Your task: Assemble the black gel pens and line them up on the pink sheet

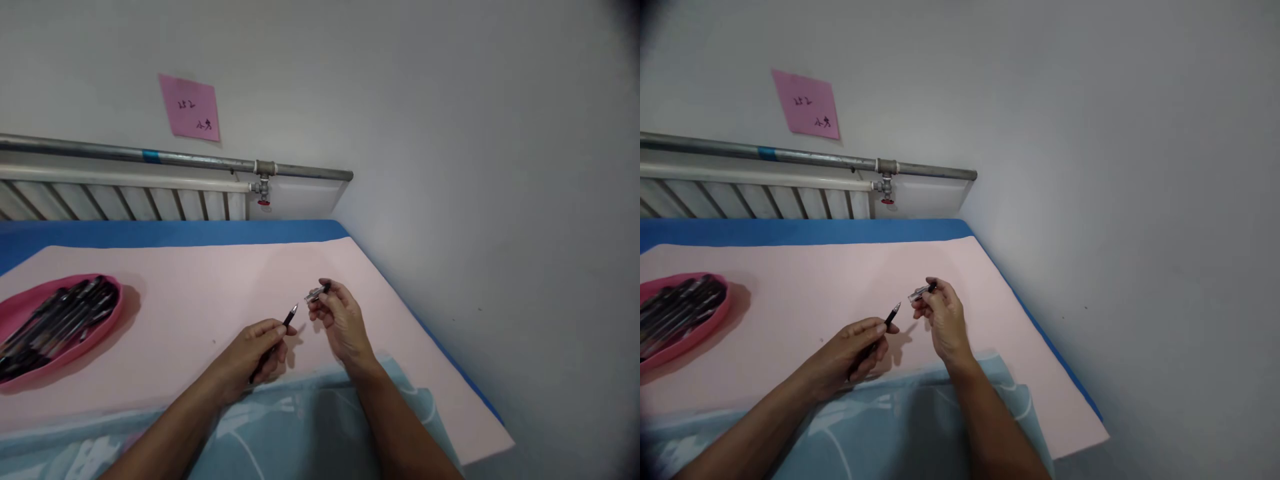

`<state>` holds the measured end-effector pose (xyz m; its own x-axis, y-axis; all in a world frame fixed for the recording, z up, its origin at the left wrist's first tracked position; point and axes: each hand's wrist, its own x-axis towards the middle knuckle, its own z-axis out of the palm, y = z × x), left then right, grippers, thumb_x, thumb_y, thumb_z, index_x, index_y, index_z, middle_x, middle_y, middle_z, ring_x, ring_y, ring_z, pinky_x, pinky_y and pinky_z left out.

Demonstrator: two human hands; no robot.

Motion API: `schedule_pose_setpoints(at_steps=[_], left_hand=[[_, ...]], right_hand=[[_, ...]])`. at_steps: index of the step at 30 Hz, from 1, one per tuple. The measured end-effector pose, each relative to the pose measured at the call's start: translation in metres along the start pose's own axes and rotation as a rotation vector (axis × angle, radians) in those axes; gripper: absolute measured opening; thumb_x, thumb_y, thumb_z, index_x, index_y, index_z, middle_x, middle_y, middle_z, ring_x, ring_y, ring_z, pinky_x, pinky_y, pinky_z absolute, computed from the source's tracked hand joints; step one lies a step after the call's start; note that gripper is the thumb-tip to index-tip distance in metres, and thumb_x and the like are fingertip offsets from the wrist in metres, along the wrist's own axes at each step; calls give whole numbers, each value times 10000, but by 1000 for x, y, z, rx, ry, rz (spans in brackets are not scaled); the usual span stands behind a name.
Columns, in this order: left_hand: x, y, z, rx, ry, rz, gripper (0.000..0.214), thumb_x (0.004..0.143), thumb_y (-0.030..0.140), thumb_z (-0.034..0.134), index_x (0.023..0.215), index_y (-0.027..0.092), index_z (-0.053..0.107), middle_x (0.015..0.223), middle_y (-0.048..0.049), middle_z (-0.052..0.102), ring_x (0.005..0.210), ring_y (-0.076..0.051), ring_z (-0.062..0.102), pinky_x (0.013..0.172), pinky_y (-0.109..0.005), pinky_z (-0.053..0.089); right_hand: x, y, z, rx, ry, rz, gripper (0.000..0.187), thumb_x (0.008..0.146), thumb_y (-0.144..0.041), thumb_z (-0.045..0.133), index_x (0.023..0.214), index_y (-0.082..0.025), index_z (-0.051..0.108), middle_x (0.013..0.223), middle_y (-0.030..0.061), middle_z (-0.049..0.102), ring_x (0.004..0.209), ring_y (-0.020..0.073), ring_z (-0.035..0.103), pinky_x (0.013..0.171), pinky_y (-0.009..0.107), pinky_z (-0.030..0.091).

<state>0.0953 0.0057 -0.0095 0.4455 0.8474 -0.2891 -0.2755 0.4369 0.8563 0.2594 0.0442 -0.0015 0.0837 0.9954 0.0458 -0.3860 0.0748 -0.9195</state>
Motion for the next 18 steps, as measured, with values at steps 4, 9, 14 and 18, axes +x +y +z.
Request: schedule_pose_setpoints(at_steps=[4, 9, 14, 18], left_hand=[[1, -1, 0, 34, -7, 0, 238, 786, 349, 530, 883, 139, 587, 557, 33, 512, 315, -4, 280, 321, -166, 134], [1, 0, 1, 76, -10, -30, 250, 773, 371, 534, 875, 147, 577, 540, 42, 496, 313, -11, 278, 320, -173, 119], [1, 3, 4, 158, 50, -45, 298, 726, 423, 566, 811, 138, 562, 507, 48, 488, 312, -11, 267, 339, -181, 107], [4, 1, 3, 240, 74, 10, 290, 689, 384, 616, 830, 135, 575, 492, 70, 448, 355, -24, 282, 374, -185, 147]], right_hand=[[-2, 0, 1, -25, -31, -8, 275, 710, -221, 591, 974, -173, 534, 666, 4, 610, 575, 119, 560, 494, 228, 432], [-7, 1, 2, -189, -141, -15, 275, 720, -237, 578, 986, -176, 544, 693, -2, 600, 567, 118, 555, 499, 240, 433], [-11, 1, 6, -311, -209, 14, 256, 716, -256, 602, 957, -184, 555, 704, -13, 575, 559, 105, 540, 475, 219, 406], [-10, 5, 5, -332, -212, 30, 222, 733, -268, 596, 936, -184, 558, 715, -9, 573, 581, 103, 544, 472, 202, 394]])
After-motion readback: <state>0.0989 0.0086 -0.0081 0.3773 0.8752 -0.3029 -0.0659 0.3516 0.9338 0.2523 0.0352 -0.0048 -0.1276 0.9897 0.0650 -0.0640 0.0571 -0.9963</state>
